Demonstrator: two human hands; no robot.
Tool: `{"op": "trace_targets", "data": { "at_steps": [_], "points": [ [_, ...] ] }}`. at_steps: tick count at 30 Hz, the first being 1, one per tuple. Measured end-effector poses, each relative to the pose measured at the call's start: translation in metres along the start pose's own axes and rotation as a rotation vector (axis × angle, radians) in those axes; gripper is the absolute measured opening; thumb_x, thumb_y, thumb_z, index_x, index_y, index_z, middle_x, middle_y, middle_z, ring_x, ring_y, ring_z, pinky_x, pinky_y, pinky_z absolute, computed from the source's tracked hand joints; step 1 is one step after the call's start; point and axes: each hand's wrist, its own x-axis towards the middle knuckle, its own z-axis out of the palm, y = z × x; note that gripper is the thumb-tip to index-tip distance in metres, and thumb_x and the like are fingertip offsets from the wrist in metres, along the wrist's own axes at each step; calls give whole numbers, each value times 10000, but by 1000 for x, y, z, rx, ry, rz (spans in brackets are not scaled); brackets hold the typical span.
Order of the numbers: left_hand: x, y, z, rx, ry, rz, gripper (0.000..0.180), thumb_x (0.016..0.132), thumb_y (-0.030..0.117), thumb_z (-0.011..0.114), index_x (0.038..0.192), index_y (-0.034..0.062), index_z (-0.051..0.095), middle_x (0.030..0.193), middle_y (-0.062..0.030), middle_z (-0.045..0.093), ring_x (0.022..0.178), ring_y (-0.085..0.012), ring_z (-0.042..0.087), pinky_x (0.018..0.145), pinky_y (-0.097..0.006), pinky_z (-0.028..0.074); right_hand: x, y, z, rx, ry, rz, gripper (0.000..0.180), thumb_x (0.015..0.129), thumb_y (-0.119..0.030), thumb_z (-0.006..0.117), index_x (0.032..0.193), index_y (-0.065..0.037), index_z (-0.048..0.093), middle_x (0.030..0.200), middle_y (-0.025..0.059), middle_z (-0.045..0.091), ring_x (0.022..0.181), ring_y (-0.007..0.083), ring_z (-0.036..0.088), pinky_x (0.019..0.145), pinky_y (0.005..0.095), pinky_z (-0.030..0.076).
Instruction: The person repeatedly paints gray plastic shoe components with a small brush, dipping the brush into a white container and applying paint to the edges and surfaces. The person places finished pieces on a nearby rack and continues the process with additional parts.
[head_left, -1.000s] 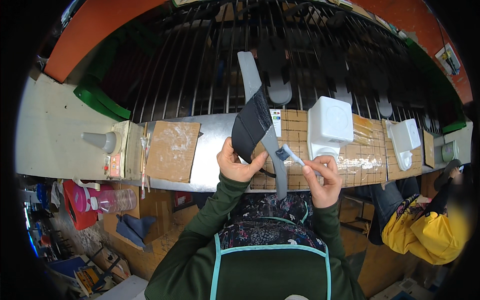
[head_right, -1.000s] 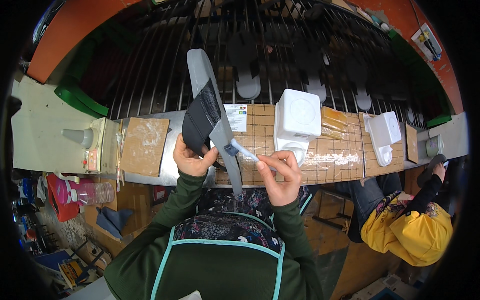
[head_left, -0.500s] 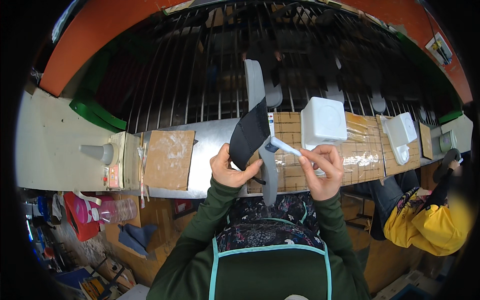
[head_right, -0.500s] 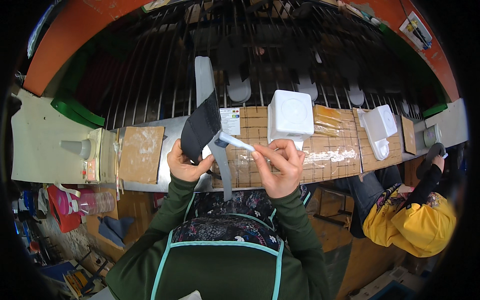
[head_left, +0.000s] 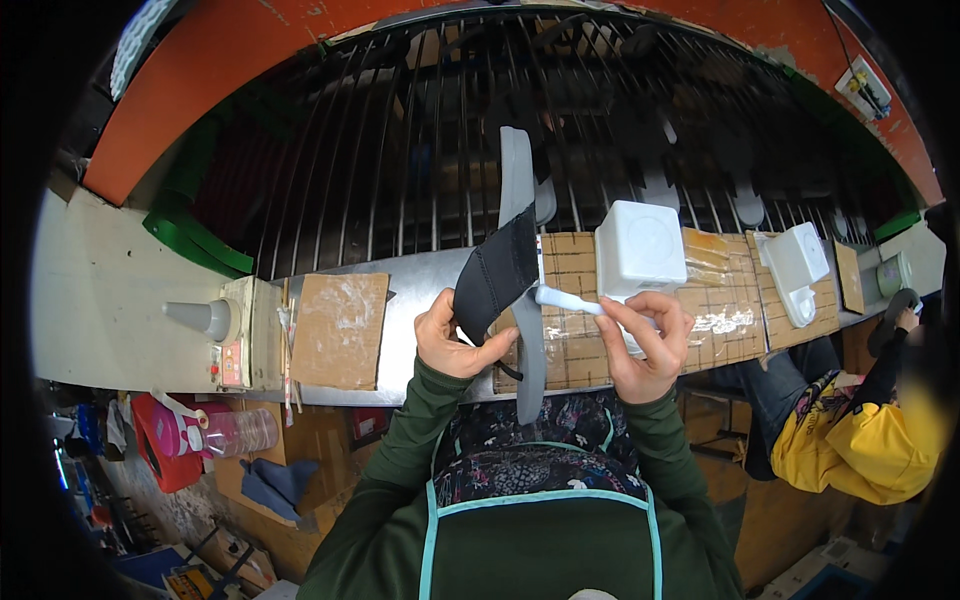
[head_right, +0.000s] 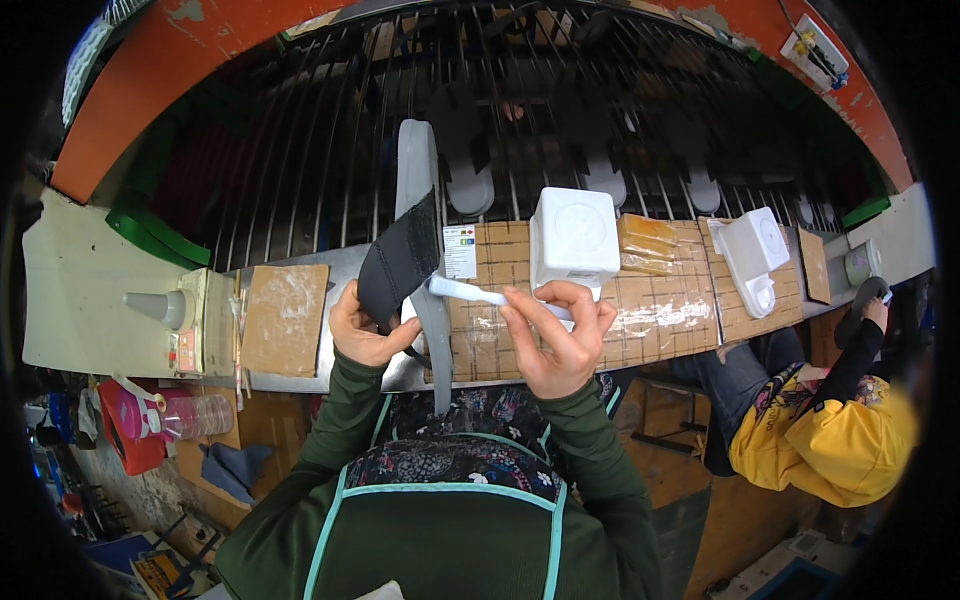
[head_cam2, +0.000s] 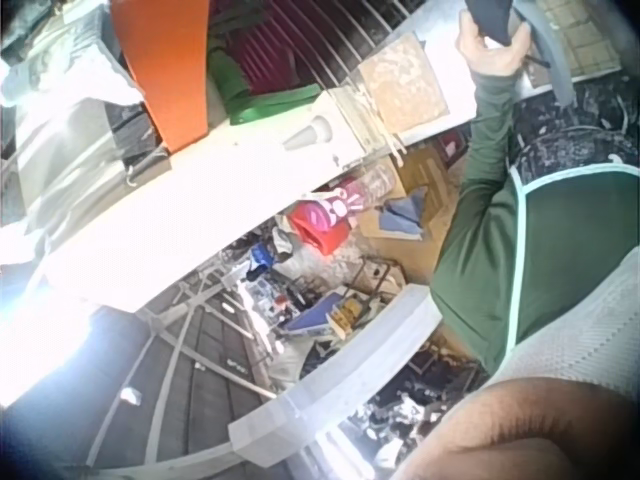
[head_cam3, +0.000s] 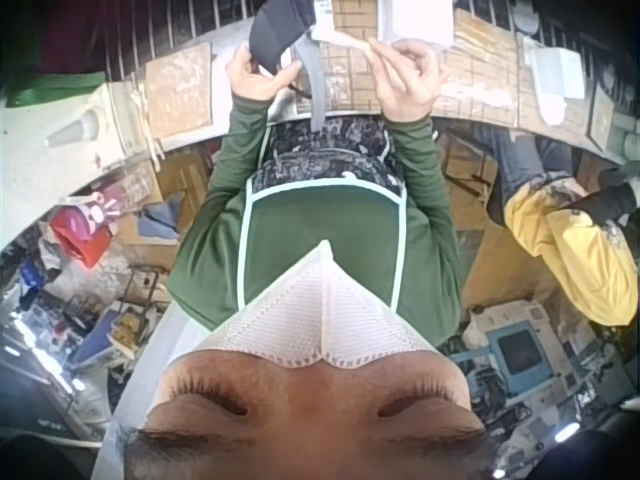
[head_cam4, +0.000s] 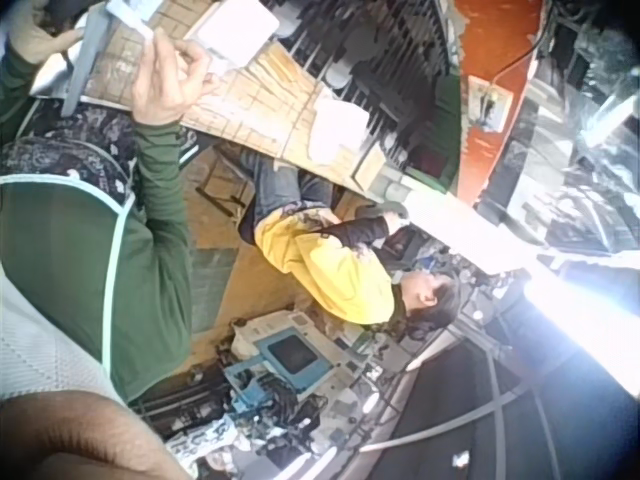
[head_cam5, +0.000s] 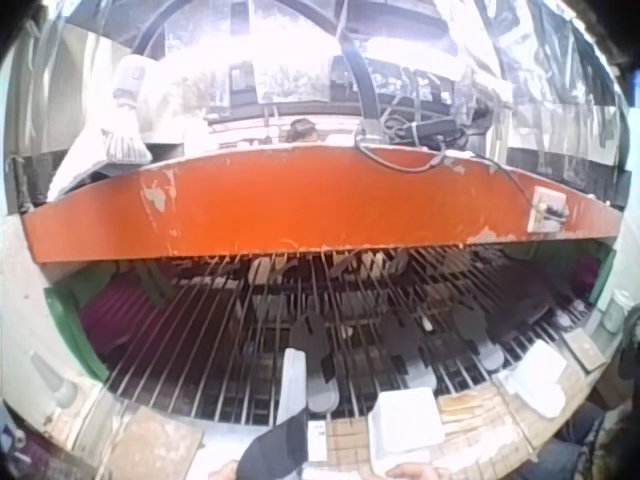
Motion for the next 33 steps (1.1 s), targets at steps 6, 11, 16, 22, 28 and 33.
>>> {"op": "trace_targets", "data": {
  "at_steps": [6,11,16,22,28,33],
  "points": [
    [2,1,-2,-1,-20,-8,415,647,61,834,941,22,543,748,22,575,608,-24,520,529,-176,409,-2,5,-7,37,-103,15,237,682,-98,791,915,-109,749,815,-3,586,719,126,478,721,305,264],
    [4,2,-2,-36,10,-52,390,655,102,832,899,13,539,726,-2,604,606,-38,545,533,-184,443,-6,6,-10,81,-138,42,221,690,-99,788,908,-104,749,816,-4,587,699,125,459,712,303,266],
    [8,1,0,-80,66,-39,378,661,110,826,893,12,544,707,5,602,599,-30,539,524,-183,445,-12,5,-10,109,-146,75,206,698,-106,787,900,-96,750,809,-2,583,676,128,453,715,302,268],
    [13,2,1,-97,84,-44,384,676,96,817,941,2,556,751,-1,616,641,-27,553,558,-181,454,-17,1,-9,139,-144,132,202,701,-108,784,899,-88,748,804,7,582,659,125,474,723,294,281],
    [20,4,3,-122,99,-43,382,698,92,806,967,2,552,800,-13,628,680,-31,565,594,-180,465,-21,0,-9,157,-153,162,208,708,-107,779,911,-82,743,808,15,583,654,121,500,717,287,291],
    [25,4,2,-111,95,-49,378,708,93,800,975,4,548,817,-15,629,700,-34,570,611,-181,470,-23,1,-10,176,-151,172,210,708,-105,780,912,-77,741,817,14,584,645,117,502,714,288,290]
  ]
}}
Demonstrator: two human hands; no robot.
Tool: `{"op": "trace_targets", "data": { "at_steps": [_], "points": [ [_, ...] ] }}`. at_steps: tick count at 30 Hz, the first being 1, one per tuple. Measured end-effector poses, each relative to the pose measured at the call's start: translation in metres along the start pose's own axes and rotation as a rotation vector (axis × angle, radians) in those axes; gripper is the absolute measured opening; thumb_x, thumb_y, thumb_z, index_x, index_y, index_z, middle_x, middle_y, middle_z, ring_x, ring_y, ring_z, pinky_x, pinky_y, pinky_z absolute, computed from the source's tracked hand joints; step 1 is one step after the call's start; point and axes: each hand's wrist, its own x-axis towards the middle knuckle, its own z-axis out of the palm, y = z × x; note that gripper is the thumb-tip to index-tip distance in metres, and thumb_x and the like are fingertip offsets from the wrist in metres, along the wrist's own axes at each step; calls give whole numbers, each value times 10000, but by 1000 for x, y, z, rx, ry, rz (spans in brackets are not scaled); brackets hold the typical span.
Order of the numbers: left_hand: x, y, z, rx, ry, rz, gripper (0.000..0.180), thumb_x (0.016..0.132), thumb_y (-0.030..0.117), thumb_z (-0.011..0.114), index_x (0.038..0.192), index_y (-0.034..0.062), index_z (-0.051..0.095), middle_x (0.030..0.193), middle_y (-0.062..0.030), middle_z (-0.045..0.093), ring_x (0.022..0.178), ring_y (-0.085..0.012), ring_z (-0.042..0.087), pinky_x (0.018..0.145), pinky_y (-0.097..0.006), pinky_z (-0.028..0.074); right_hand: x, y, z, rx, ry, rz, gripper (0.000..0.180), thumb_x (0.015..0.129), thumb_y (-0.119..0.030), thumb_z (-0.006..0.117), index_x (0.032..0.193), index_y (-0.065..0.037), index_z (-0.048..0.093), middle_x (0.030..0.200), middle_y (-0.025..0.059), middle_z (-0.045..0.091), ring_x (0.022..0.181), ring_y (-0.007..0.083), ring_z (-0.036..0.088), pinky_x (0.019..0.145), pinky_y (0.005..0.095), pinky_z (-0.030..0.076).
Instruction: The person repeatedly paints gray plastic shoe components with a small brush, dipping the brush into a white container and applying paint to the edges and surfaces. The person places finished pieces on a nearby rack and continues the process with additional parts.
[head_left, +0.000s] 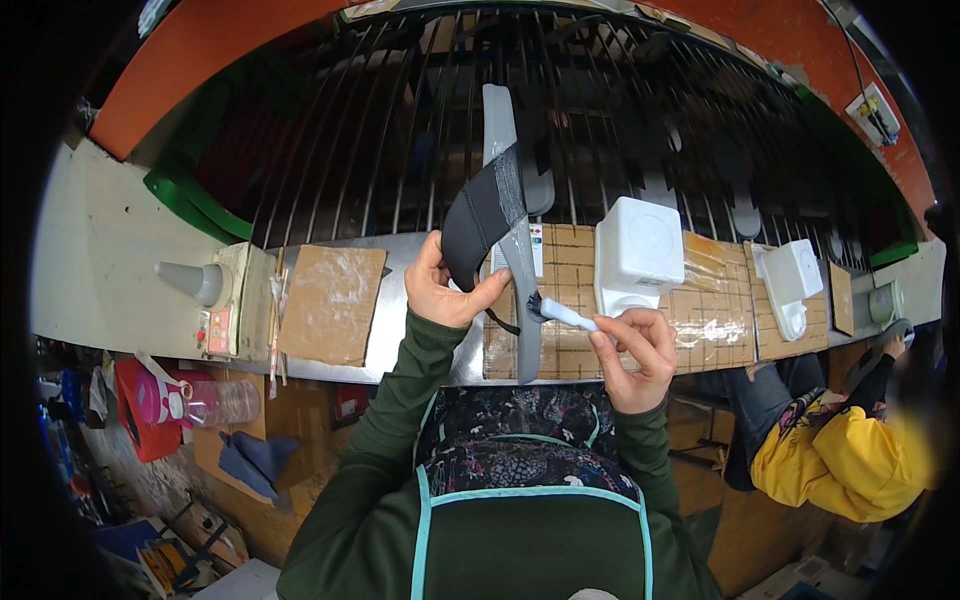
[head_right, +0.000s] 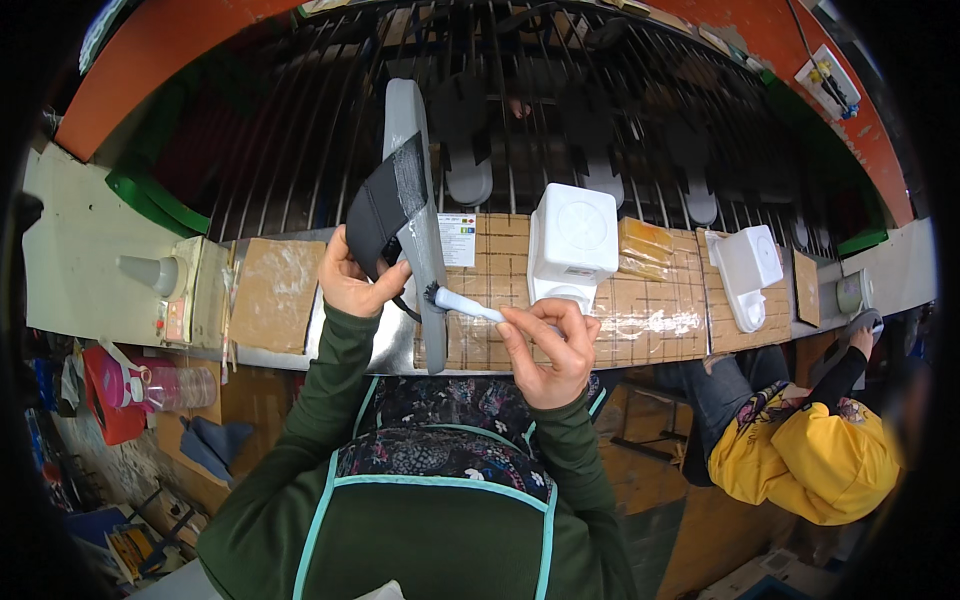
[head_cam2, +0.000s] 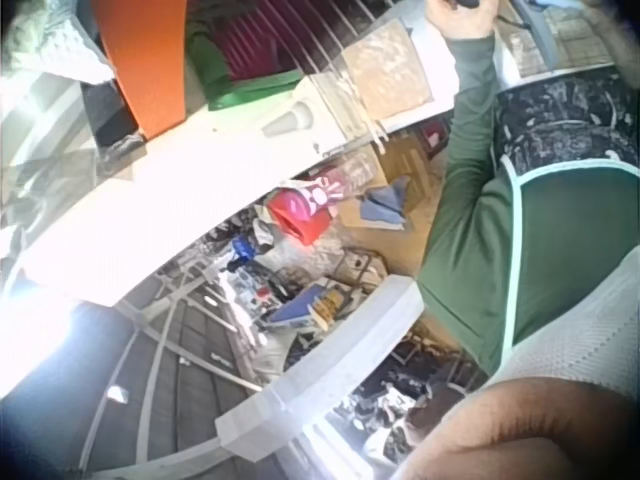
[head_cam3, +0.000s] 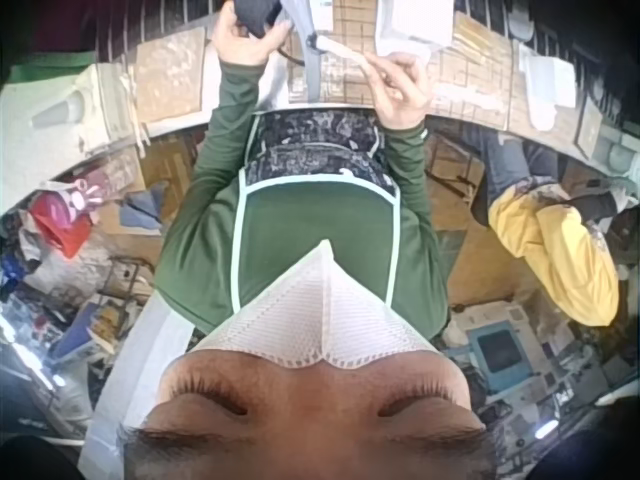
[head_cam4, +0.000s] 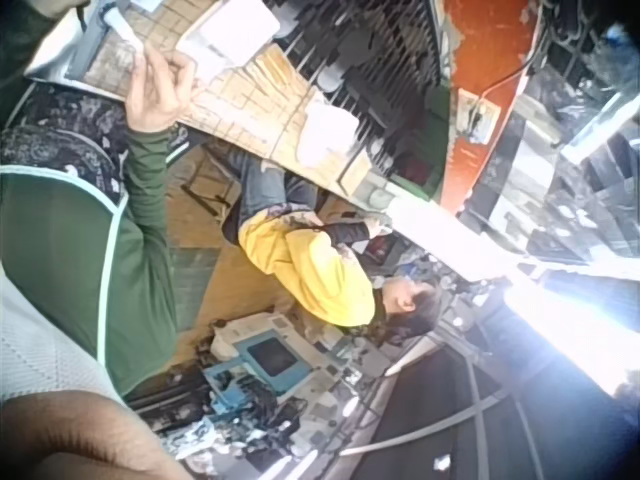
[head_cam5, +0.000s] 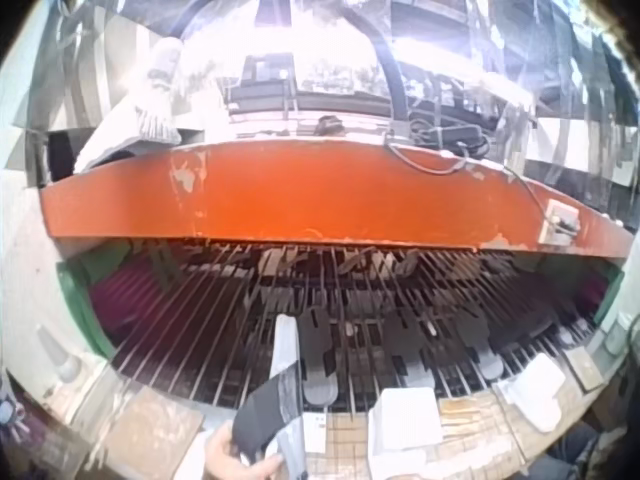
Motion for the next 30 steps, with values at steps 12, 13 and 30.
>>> {"op": "trace_targets", "data": {
  "at_steps": [12,13,30],
  "points": [
    [15,-3,4,-60,60,-78,385,719,85,794,989,4,533,897,-51,633,788,-65,599,700,-203,501,-2,2,3,-4,2,5,213,721,-93,774,930,-70,740,829,21,578,636,116,477,723,286,296],
    [16,-3,4,-70,71,-73,381,725,81,790,992,2,531,891,-54,635,771,-68,604,682,-204,505,-2,2,3,-12,4,11,211,724,-91,773,931,-69,739,829,22,578,637,117,478,725,286,298],
    [31,-7,10,-104,213,-245,306,754,81,762,986,5,578,875,-63,680,666,-100,643,466,-215,512,3,0,10,46,57,11,216,723,-73,776,937,-71,743,822,14,580,701,135,464,722,289,332]
  ]
}}
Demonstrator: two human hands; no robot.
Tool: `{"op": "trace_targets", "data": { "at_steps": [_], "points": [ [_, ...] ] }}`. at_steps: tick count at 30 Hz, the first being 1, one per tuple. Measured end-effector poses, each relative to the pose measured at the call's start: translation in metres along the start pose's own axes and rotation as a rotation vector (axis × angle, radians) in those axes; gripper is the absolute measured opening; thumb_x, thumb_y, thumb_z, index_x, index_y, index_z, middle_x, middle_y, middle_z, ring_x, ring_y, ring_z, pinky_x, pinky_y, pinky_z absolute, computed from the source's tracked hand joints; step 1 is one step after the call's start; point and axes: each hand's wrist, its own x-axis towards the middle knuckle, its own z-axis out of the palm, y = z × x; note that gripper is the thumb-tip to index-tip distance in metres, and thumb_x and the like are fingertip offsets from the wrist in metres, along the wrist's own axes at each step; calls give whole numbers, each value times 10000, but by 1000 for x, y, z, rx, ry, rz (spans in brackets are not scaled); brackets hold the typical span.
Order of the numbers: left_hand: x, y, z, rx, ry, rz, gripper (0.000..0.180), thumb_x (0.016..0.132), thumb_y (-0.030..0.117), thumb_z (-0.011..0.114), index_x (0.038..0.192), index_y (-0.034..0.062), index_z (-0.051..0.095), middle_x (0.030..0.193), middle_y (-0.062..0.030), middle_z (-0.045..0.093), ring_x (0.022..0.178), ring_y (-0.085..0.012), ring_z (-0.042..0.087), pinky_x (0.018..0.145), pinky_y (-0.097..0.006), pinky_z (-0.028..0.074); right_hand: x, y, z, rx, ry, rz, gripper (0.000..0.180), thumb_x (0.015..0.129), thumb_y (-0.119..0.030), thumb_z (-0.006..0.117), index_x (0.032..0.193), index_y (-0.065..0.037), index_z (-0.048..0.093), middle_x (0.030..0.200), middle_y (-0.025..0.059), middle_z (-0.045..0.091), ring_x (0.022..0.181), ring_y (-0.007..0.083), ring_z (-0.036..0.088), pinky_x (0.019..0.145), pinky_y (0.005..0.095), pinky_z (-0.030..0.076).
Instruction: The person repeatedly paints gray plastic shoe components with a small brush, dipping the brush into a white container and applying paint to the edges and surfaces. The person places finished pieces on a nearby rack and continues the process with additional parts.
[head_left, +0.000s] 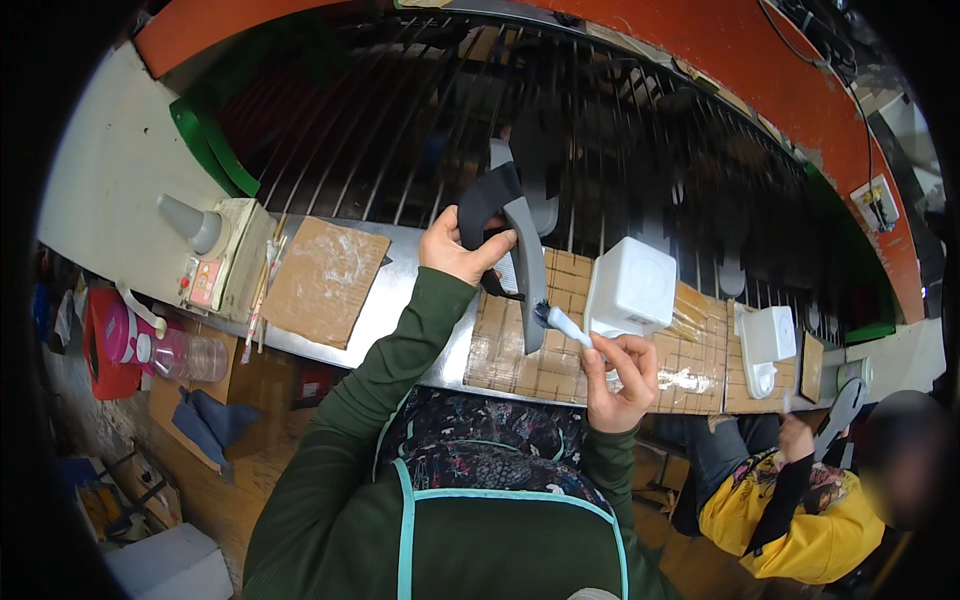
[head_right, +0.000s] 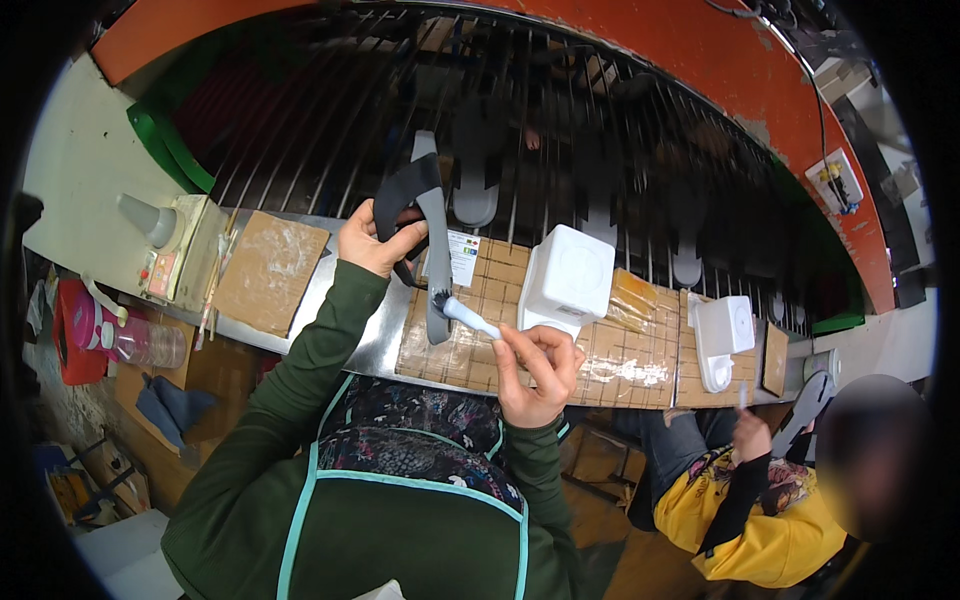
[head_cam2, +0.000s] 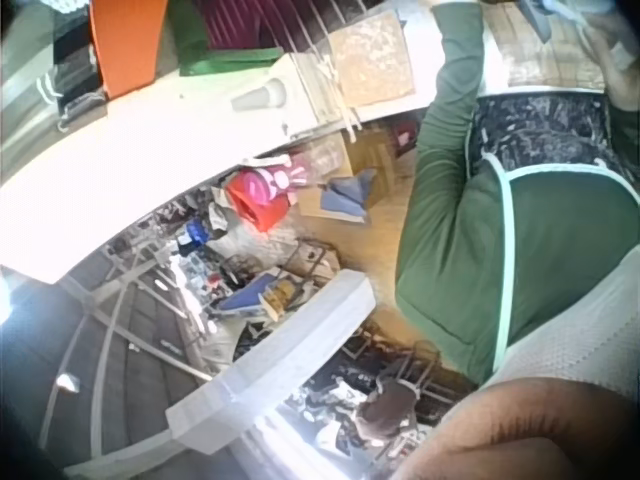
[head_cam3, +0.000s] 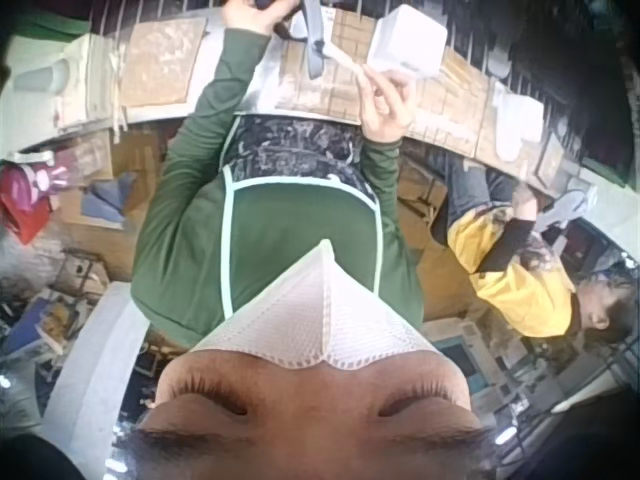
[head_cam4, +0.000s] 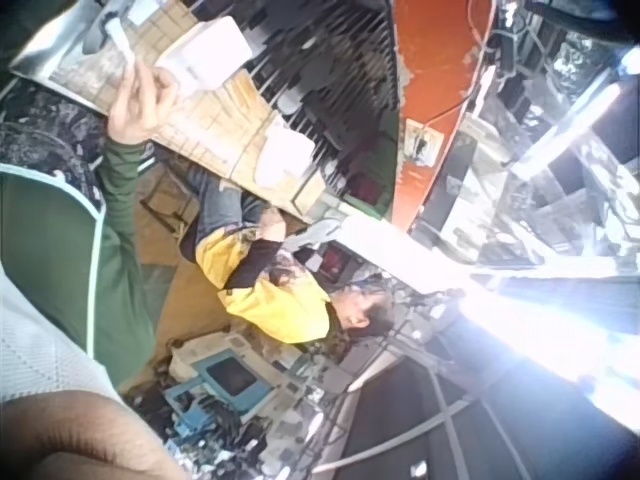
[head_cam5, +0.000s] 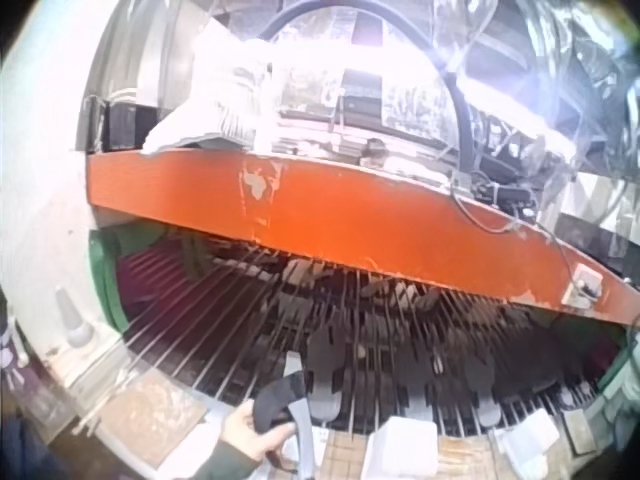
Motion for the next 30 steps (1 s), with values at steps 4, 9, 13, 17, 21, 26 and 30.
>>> {"op": "trace_targets", "data": {
  "at_steps": [4,9,13,17,21,26,30],
  "points": [
    [5,-3,0,-25,-37,-92,307,754,89,763,987,4,583,877,-64,680,677,-108,646,473,-227,515,4,0,-1,-39,8,-42,229,712,-68,781,938,-87,748,828,16,582,751,156,463,717,302,349],
    [16,-7,-1,63,-59,-145,303,747,129,773,960,0,601,846,-57,678,665,-109,640,484,-235,522,12,-2,1,-54,32,-102,236,708,-63,782,939,-95,749,836,18,589,786,168,481,719,303,349],
    [23,-5,0,88,-86,-209,299,738,160,774,930,-6,617,805,-56,670,655,-111,633,492,-238,520,19,-5,0,-105,52,-163,246,703,-76,787,945,-108,750,833,10,589,785,167,493,733,305,339],
    [31,-1,0,91,-117,-317,283,726,175,774,891,-4,630,781,-58,664,656,-117,633,553,-248,517,31,-7,0,-179,51,-279,258,691,-99,799,943,-125,751,832,3,588,768,153,495,738,312,325],
    [41,3,-2,63,-152,-435,364,678,197,805,888,-47,634,795,-96,687,674,-152,660,623,-262,531,44,-10,3,-220,85,-388,263,682,-104,806,937,-135,751,828,1,586,752,143,495,730,314,307],
    [57,7,-4,99,-140,-548,484,643,212,826,940,-113,626,821,-117,703,696,-173,670,626,-285,553,59,-14,6,-250,90,-492,271,670,-97,811,932,-137,752,829,-1,586,730,138,494,738,320,291],
    [66,12,-9,151,-226,-618,410,658,267,820,915,-28,696,830,-102,708,704,-178,680,654,-287,568,67,-18,7,-280,97,-569,274,661,-96,813,924,-138,753,833,-5,586,727,138,495,750,330,282]
  ]
}}
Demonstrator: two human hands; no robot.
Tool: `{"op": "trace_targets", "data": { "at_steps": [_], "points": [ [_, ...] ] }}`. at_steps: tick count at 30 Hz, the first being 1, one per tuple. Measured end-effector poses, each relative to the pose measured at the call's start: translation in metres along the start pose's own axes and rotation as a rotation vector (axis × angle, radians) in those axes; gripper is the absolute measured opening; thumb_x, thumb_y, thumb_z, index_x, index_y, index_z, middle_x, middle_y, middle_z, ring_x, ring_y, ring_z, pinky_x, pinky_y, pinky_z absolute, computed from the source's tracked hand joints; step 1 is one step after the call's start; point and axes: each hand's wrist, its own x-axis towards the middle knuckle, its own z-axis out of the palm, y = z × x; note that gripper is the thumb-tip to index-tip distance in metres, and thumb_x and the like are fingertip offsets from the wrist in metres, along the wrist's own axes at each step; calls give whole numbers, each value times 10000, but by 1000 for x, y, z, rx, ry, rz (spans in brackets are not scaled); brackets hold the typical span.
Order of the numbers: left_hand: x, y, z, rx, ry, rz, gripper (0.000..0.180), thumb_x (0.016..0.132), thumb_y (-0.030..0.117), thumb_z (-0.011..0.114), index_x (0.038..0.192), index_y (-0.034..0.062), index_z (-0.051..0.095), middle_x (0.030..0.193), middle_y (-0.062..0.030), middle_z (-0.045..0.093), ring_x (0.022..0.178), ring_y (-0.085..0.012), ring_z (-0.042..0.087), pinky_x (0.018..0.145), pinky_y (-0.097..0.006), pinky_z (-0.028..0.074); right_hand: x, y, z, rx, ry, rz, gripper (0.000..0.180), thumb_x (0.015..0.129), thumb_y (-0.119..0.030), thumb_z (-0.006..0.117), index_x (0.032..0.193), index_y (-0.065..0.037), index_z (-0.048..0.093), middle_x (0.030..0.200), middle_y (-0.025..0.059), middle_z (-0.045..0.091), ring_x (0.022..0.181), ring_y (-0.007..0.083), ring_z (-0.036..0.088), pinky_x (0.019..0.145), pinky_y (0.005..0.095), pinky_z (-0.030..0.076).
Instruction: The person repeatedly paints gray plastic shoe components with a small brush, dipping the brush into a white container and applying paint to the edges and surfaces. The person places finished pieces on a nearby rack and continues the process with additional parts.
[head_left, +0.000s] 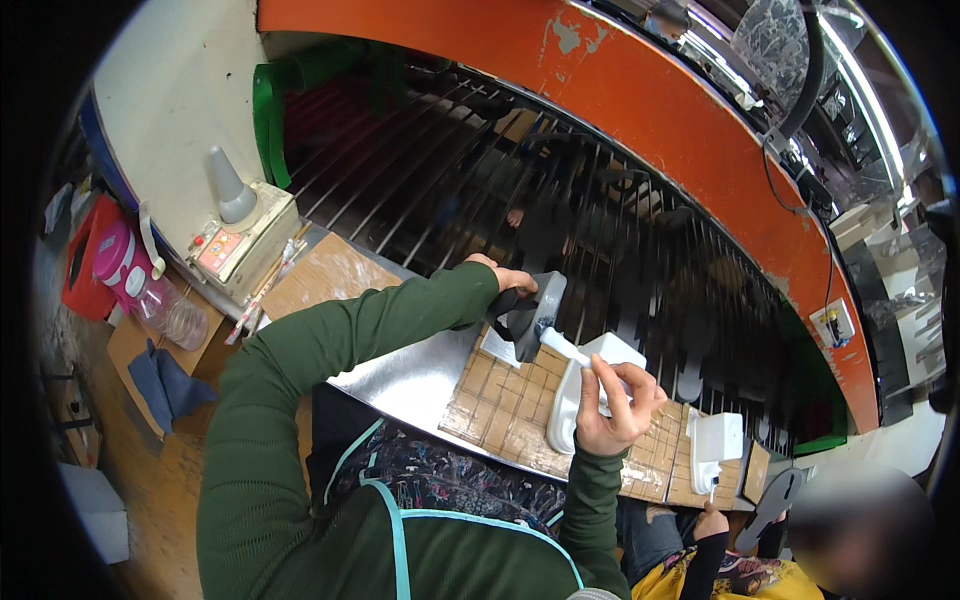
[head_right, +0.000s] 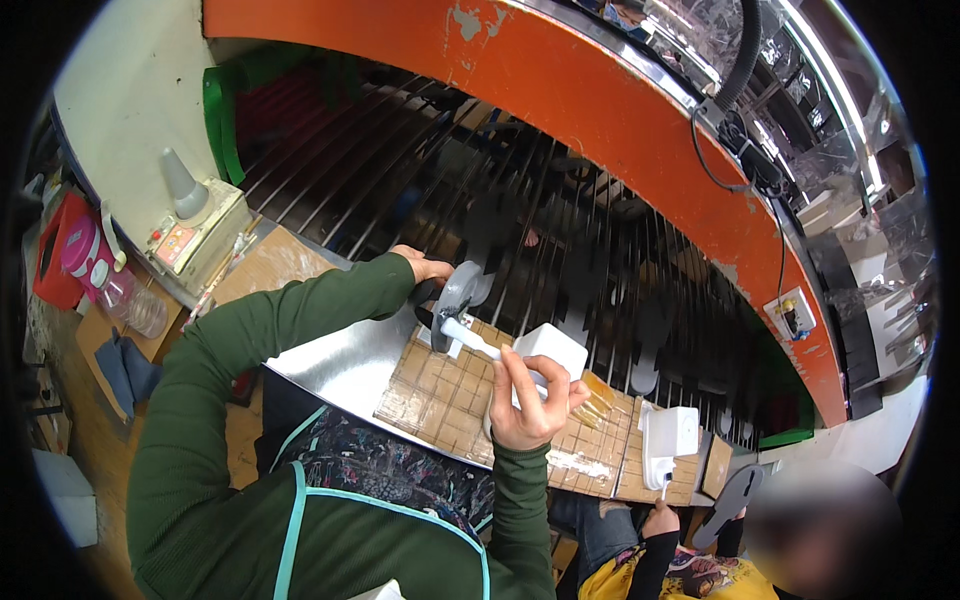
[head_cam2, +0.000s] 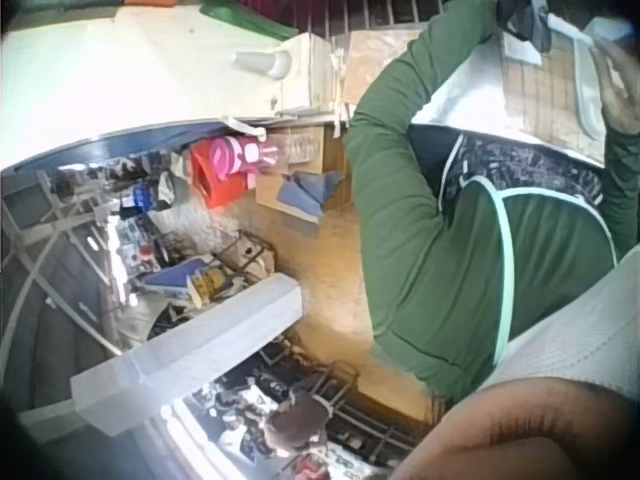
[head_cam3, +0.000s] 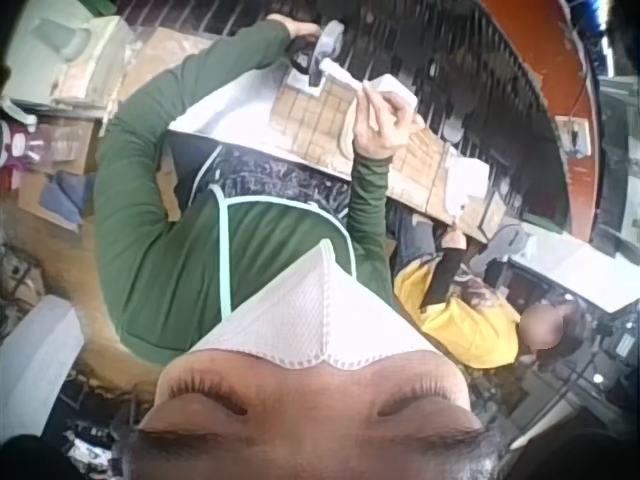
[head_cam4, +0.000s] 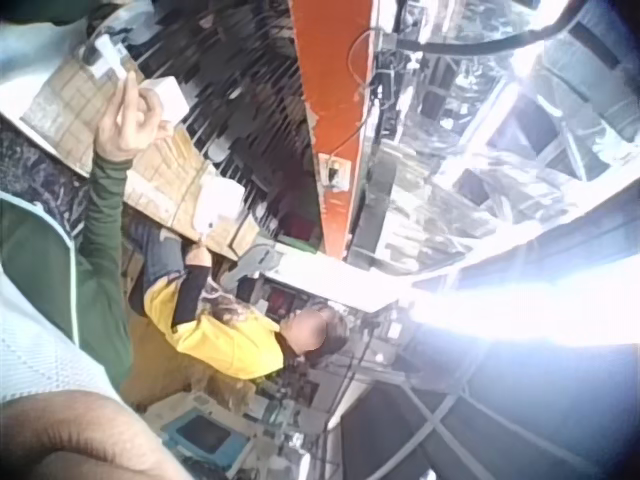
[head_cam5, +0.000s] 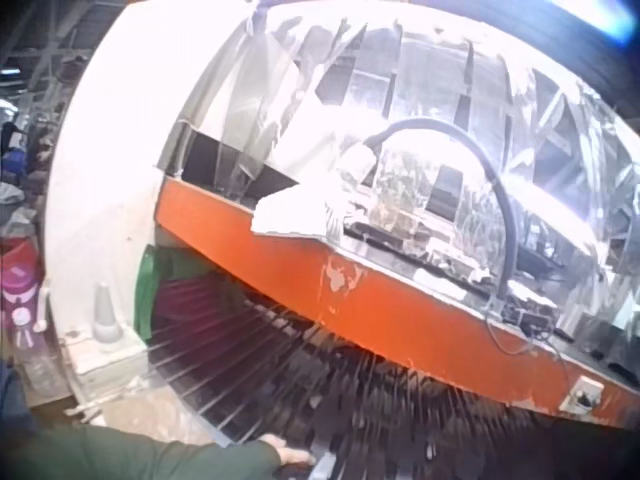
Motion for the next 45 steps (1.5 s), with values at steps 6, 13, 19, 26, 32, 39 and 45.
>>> {"op": "trace_targets", "data": {
  "at_steps": [6,13,19,26,32,39,45],
  "points": [
    [0,8,-2,-25,12,-159,332,705,281,784,906,26,715,846,-96,710,711,-182,692,647,-297,583,7,-2,2,-42,16,-90,287,653,-91,811,927,-147,749,831,-11,578,725,130,522,756,342,268],
    [-1,2,-9,-121,-40,-184,309,748,279,760,919,28,703,853,-95,704,736,-178,686,677,-280,574,8,-5,6,-46,18,-141,294,647,-94,811,927,-153,743,835,-12,579,712,135,512,765,355,263],
    [-2,-19,-14,-250,-50,-52,299,774,264,746,950,29,692,874,-92,701,750,-172,683,693,-275,570,12,-9,12,247,-72,43,275,657,-54,792,920,-115,737,840,0,588,673,149,513,735,313,321],
    [-23,-42,-28,-681,-444,304,323,858,186,686,1137,44,606,1028,-82,674,857,-165,672,762,-282,565,-6,-20,50,399,-6,476,176,758,-74,766,932,-60,744,837,37,570,687,124,512,642,252,402],
    [-21,-62,-35,-876,-468,445,511,830,195,718,1276,64,506,1138,-108,637,992,-201,653,848,-334,557,-46,-54,33,211,5,296,265,676,-75,790,936,-104,754,826,34,588,757,157,520,773,328,300],
    [-8,-92,0,-788,-434,423,542,848,179,691,1319,60,449,1220,-132,589,1072,-219,616,904,-371,537,-29,-42,30,127,-19,270,270,671,-129,796,937,-117,752,861,43,591,769,154,520,740,329,272],
    [-42,-91,2,-679,-421,449,496,977,370,447,1351,46,411,1186,-168,584,972,-221,652,820,-349,581,-49,-52,16,87,-26,8,340,672,-181,800,1008,-183,744,889,22,597,694,117,500,739,326,234]
  ]
}}
